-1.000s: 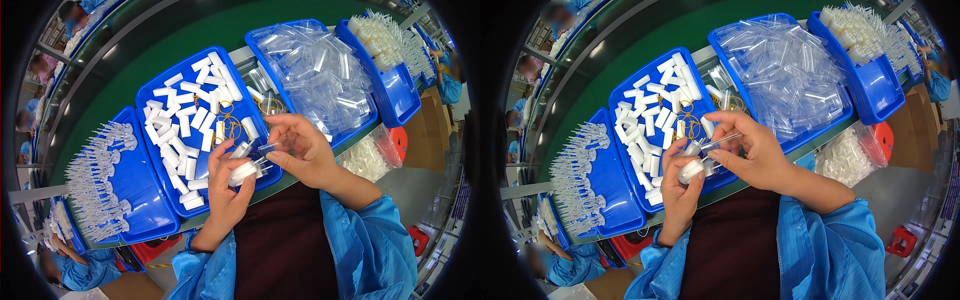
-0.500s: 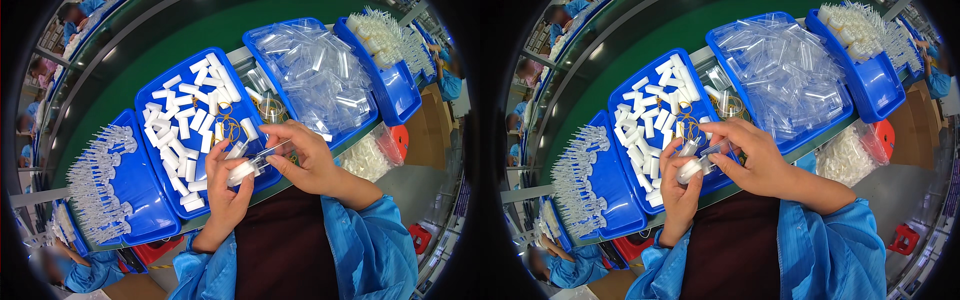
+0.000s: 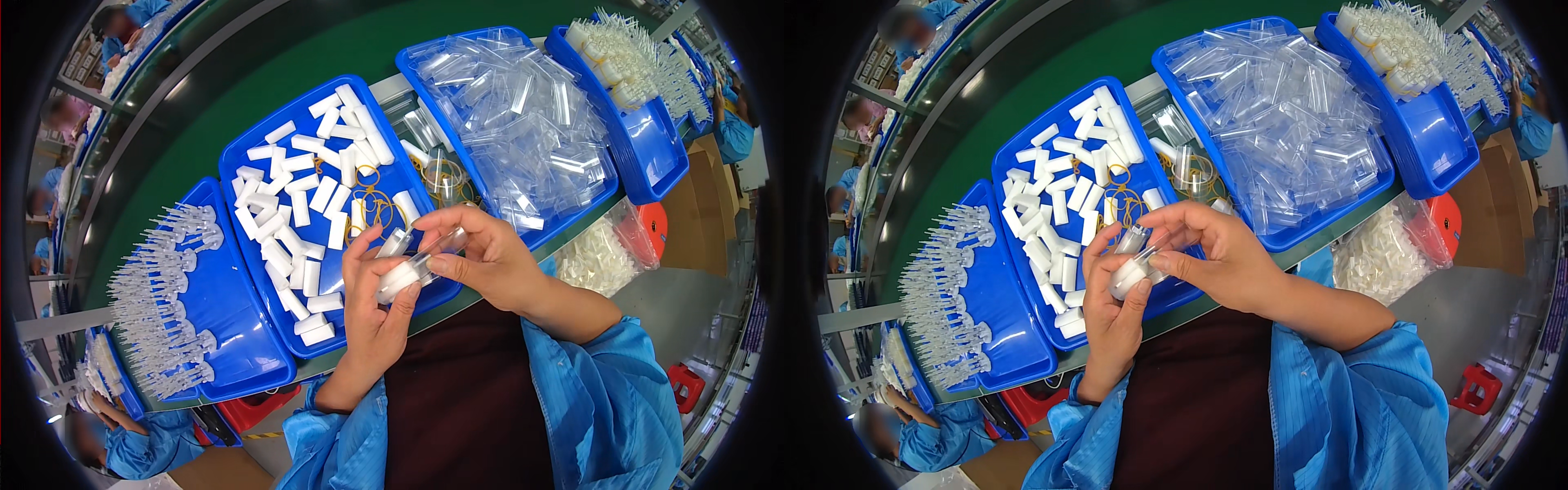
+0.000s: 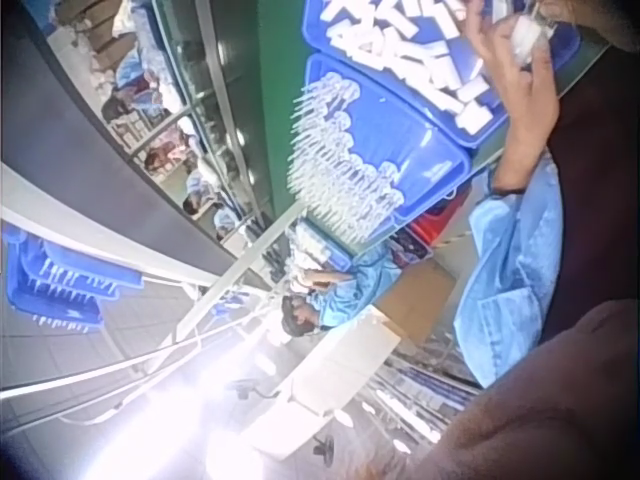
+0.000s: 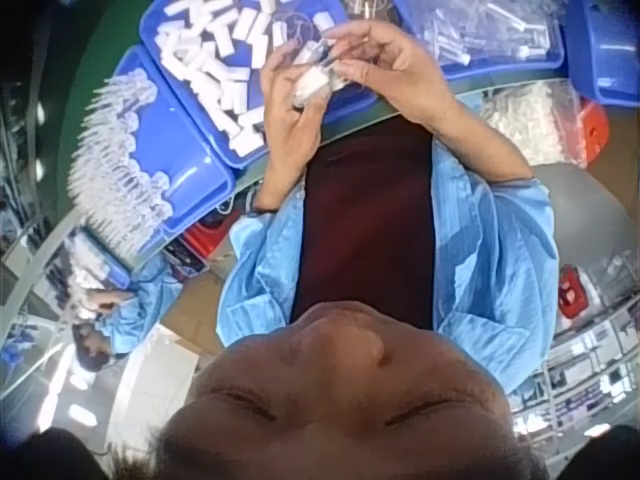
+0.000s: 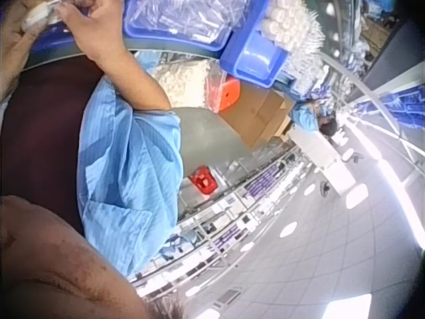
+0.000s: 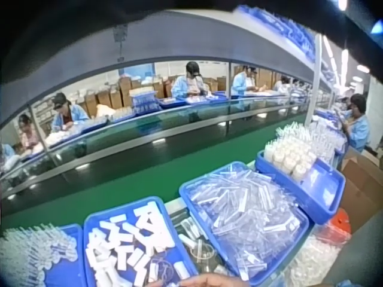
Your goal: The person assembles component sets by attaching white cylinders onto the pins of a base, sliding clear plastic sleeves over the cylinders, securing the bundle with a rubber band, and placing it onto a tray.
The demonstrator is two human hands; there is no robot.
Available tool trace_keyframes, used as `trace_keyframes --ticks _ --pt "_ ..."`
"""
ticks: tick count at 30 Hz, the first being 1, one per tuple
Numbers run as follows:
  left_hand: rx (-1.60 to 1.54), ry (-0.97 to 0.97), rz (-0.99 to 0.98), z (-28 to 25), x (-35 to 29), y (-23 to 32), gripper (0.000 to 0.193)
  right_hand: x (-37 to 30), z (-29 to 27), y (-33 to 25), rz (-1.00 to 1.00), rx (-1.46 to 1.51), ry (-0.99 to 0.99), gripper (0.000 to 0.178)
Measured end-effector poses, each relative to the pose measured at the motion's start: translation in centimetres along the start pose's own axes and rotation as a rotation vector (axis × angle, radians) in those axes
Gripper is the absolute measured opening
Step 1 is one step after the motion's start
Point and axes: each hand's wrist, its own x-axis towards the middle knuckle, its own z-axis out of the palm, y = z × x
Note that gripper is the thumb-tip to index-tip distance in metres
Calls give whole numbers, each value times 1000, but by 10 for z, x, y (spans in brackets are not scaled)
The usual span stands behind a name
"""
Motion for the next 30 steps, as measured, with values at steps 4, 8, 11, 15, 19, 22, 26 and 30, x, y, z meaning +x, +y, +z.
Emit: trace_keyframes --ticks 4,8,11,15,19,22,26,30 --pt "-82 -21 -39 0 0 2 20 0 0 0 45 146 -21 36" --pt "-96 -39 -9 -1 0 0 20 -1 1 1 -40 69 -8 36" --pt "-129 -27 3 -1 1 0 20 -3 2 2 -77 44 -2 38" --pt "-64 -4 13 1 0 -1 19 -4 3 0 -81 -44 10 41" --pt "-93 13 -6 3 -1 -4 18 -4 3 2 -161 -120 15 43" --pt "-219 60 16 5 -1 -10 18 -3 6 8 -244 -173 47 39" --pt "-226 89 -7 6 0 -12 19 -3 8 12 -273 -155 78 34" --pt "-31 93 39 7 1 -5 20 -3 10 18 -272 -157 115 32"
